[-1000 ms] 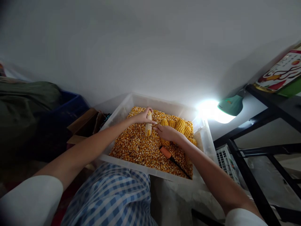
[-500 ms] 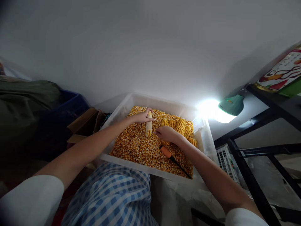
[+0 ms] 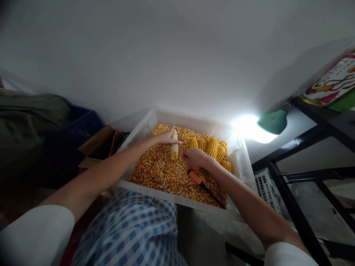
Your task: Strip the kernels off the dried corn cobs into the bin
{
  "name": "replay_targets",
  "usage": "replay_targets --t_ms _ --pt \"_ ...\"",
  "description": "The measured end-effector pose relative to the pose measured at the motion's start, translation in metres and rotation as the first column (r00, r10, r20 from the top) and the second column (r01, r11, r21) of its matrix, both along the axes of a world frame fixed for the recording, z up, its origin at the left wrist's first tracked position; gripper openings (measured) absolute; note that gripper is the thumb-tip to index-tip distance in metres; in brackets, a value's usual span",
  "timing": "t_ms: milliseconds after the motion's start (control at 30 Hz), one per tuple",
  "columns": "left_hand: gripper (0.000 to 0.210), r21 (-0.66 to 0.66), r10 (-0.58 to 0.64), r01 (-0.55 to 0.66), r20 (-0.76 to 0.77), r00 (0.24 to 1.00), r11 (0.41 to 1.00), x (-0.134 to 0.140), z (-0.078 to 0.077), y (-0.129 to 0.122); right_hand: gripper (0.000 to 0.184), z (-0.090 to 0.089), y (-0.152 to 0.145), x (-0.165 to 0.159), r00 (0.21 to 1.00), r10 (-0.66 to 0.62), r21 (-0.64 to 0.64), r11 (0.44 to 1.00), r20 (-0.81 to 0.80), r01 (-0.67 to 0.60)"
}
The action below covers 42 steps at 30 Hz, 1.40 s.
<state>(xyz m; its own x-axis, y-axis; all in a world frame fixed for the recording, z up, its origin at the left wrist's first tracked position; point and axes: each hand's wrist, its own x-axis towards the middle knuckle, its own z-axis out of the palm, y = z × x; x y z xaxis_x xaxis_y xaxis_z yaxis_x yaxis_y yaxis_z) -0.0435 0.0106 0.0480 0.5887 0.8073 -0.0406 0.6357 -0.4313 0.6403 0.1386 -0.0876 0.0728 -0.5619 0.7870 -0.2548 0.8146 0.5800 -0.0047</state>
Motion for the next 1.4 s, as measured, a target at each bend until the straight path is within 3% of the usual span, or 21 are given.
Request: replay_targets --t_ms 233,800,1033,1167,1233,1400 --pt "0.063 0.031 0.017 -0.018 0.003 1.0 0.999 0.0 -0.01 0.007 0.04 -0.002 -0.003 -0.005 0.998 -0.032 0.038 0.999 0.05 0.03" --pt "0.056 -0.046 -0.011 0.014 0.06 0.998 0.999 0.006 -0.003 0.0 0.032 -0.012 -0.008 -0.026 0.99 -0.081 0.072 0.995 0.118 0.073" --pt "0.052 -0.089 -0.164 0.177 0.141 0.976 0.98 0.011 0.006 -0.006 0.035 -0.008 0.007 -0.012 0.998 0.064 -0.004 0.998 0.004 -0.064" --pt "0.046 -0.089 -0.368 0.384 0.157 0.917 0.919 0.025 0.013 -0.018 0.033 -0.01 0.012 -0.014 0.987 0.151 -0.056 0.986 -0.058 -0.154" --pt "0.046 -0.071 -0.409 0.418 0.114 0.905 0.905 0.028 0.016 -0.021 0.033 -0.011 0.013 -0.013 0.983 0.163 -0.08 0.982 -0.083 -0.17" --pt "0.052 -0.099 -0.199 0.207 0.082 0.977 0.973 0.013 0.01 -0.01 0.033 -0.011 0.013 -0.006 0.989 0.121 -0.086 0.988 -0.089 -0.129"
